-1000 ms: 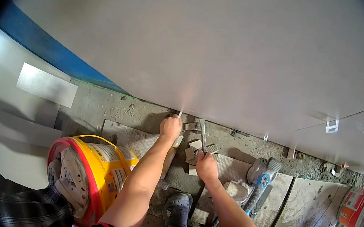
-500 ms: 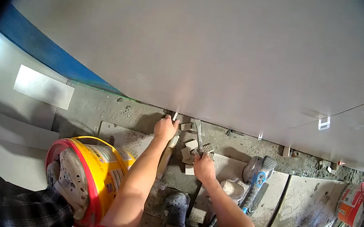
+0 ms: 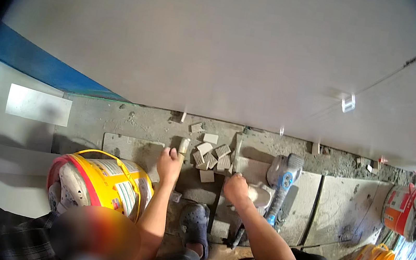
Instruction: The person applies a row of spacers along the bottom edge of a wall, positions two large tiles, and uses a mallet to secure them, finishing by inserting leveling clips and wedges into the joints.
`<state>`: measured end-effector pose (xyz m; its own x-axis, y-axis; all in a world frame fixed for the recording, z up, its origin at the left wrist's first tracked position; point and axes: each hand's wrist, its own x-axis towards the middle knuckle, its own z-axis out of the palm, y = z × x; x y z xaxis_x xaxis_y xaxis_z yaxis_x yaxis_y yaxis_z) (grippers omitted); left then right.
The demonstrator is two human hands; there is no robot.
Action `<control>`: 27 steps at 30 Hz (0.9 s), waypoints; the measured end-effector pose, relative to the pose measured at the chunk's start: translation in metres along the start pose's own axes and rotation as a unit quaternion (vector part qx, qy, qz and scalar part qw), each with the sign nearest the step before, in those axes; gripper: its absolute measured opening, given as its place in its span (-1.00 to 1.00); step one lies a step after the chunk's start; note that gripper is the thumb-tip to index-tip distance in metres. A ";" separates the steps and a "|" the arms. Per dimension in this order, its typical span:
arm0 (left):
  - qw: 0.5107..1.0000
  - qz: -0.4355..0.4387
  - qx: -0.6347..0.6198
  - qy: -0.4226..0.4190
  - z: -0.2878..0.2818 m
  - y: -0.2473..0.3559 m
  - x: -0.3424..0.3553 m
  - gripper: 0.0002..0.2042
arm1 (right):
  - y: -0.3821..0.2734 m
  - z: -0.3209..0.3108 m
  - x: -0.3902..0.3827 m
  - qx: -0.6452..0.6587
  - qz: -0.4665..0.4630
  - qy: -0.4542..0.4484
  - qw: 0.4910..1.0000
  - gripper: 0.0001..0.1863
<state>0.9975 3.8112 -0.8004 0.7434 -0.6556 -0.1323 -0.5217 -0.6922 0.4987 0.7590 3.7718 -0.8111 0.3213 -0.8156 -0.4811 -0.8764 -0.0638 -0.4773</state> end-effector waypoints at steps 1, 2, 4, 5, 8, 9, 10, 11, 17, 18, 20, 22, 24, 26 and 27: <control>1.000 0.009 -0.006 0.024 -0.002 -0.012 -0.009 -0.66 | -0.007 -0.009 -0.006 -0.022 -0.007 -0.014 1.000 -0.68; 0.999 -0.002 -0.028 0.021 -0.004 -0.025 -0.017 -0.66 | -0.005 -0.005 -0.006 -0.064 -0.052 -0.014 0.997 -0.68; 0.998 -0.025 -0.058 0.016 -0.013 -0.024 -0.030 -0.63 | -0.011 -0.011 -0.011 -0.079 -0.041 -0.027 0.996 -0.66; 0.998 -0.026 -0.058 0.014 -0.012 -0.026 -0.032 -0.63 | -0.018 -0.023 -0.017 -0.081 -0.040 -0.028 0.996 -0.66; 0.995 0.027 0.051 -0.081 -0.013 -0.021 -0.032 -0.57 | -0.035 -0.055 -0.034 -0.045 0.101 -0.183 0.977 -0.66; 0.992 0.016 0.064 -0.110 -0.016 -0.019 -0.035 -0.53 | -0.033 -0.054 -0.043 -0.043 0.110 -0.182 0.976 -0.66; 0.993 0.017 0.058 -0.105 -0.013 -0.024 -0.034 -0.53 | -0.031 -0.054 -0.051 -0.067 0.086 -0.284 0.953 -0.67; 0.993 0.017 0.053 -0.100 -0.011 -0.026 -0.034 -0.53 | -0.028 -0.053 -0.061 -0.089 0.060 -0.383 0.918 -0.67; 0.986 0.034 0.105 -0.122 -0.021 -0.012 -0.031 -0.51 | 0.034 -0.011 -0.119 -0.153 -0.069 -0.196 0.966 -0.73; 0.988 0.024 0.099 -0.118 -0.023 -0.004 -0.034 -0.52 | 0.041 -0.001 -0.120 -0.145 -0.079 -0.159 0.973 -0.72; 0.989 0.040 0.120 -0.076 -0.032 -0.035 -0.031 -0.50 | 0.047 0.040 -0.139 -0.305 -0.240 0.171 0.906 -0.73; 0.988 0.098 0.056 -0.106 -0.018 0.034 -0.051 -0.48 | 0.077 0.040 -0.131 -0.345 -0.132 0.138 0.919 -0.74; 0.987 0.101 -0.004 -0.125 -0.051 0.062 -0.049 -0.53 | 0.052 0.004 -0.115 -0.116 -0.049 0.015 0.992 -0.74; 0.979 0.156 -0.099 -0.090 -0.116 0.108 -0.067 -0.66 | 0.024 -0.037 -0.101 -0.035 -0.019 0.024 0.999 -0.74; 0.971 0.190 -0.135 -0.053 -0.146 0.123 -0.073 -0.67 | 0.007 -0.051 -0.102 0.002 -0.013 0.019 1.000 -0.74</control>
<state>0.9404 3.8175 -0.6045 0.4649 -0.8850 0.0248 -0.6106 -0.3002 0.7328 0.7019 3.8252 -0.7281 0.3293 -0.8353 -0.4403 -0.8669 -0.0827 -0.4915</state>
